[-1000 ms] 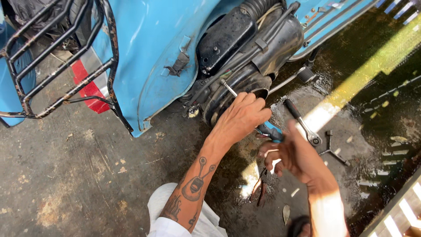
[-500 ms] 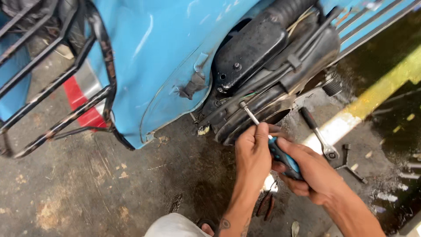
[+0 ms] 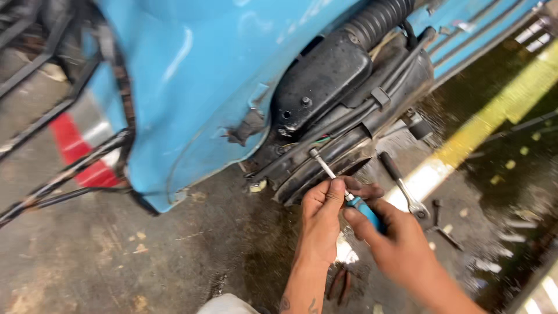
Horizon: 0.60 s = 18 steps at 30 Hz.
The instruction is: The person removes a bolt from the rear wheel cover of a blue scooter using a socket wrench and ratchet. They then use a screwdriver to detach the cover and place it on the ground. Finally, they handle a small metal clip with pliers.
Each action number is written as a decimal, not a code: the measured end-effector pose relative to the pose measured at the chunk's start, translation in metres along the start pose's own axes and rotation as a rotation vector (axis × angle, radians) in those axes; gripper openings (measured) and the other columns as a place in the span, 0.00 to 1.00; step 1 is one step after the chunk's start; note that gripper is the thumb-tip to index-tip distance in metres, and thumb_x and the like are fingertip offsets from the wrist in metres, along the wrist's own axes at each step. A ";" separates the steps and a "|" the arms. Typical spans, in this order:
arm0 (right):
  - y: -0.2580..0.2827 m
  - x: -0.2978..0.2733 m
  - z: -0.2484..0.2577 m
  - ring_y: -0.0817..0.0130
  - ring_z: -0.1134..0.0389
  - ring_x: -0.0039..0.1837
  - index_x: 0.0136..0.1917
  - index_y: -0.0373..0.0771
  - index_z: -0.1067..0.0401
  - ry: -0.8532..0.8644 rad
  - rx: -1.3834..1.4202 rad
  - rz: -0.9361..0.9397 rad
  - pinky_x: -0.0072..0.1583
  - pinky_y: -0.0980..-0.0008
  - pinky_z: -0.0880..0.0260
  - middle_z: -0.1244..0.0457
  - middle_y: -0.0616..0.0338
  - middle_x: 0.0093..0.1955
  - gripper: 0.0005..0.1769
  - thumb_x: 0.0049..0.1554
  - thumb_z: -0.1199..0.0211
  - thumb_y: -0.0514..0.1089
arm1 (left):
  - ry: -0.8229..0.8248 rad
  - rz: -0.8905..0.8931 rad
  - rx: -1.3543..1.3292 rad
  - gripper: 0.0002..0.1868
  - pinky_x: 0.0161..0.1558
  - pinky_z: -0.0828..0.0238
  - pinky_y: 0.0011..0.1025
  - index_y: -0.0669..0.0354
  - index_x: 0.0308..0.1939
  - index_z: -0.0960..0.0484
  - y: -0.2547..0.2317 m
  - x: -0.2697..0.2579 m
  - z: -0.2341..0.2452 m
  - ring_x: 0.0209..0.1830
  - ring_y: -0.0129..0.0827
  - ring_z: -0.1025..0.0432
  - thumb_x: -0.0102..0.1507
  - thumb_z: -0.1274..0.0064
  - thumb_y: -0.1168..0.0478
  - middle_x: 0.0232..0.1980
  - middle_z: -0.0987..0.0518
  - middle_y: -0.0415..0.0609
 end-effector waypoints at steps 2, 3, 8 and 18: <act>-0.040 0.000 -0.032 0.80 0.55 0.27 0.49 0.41 0.27 0.382 0.658 -0.208 0.28 0.77 0.56 0.50 0.61 0.30 0.24 0.61 0.43 0.64 | -0.005 0.013 0.060 0.15 0.40 0.34 0.33 0.62 0.40 0.21 -0.009 -0.007 -0.004 0.40 0.38 0.20 0.74 0.58 0.56 0.41 0.13 0.60; -0.036 -0.017 -0.060 0.86 0.60 0.22 0.54 0.35 0.33 0.775 1.312 -0.437 0.19 0.84 0.65 0.52 0.57 0.33 0.33 0.65 0.53 0.70 | -0.011 0.053 0.109 0.16 0.22 0.48 0.21 0.58 0.40 0.19 -0.009 -0.009 -0.005 0.32 0.26 0.22 0.75 0.58 0.55 0.41 0.12 0.53; -0.014 -0.010 -0.016 0.75 0.52 0.19 0.51 0.41 0.26 0.183 0.447 0.017 0.24 0.71 0.55 0.45 0.63 0.21 0.21 0.61 0.44 0.60 | 0.086 -0.064 0.113 0.16 0.37 0.36 0.27 0.62 0.43 0.20 -0.015 -0.008 -0.007 0.35 0.30 0.23 0.74 0.59 0.56 0.43 0.14 0.57; -0.018 -0.032 -0.049 0.87 0.52 0.21 0.69 0.30 0.32 0.815 1.406 -0.274 0.19 0.86 0.52 0.46 0.67 0.28 0.35 0.65 0.49 0.62 | -0.028 -0.026 0.193 0.17 0.19 0.28 0.27 0.64 0.43 0.18 -0.027 -0.011 -0.004 0.24 0.34 0.24 0.75 0.58 0.56 0.39 0.13 0.57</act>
Point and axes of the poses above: each hand's wrist, its own x-axis towards the middle knuckle, its own z-axis out of the back of the hand, y = z × x, the point moved 10 cm from there along x, towards the middle knuckle
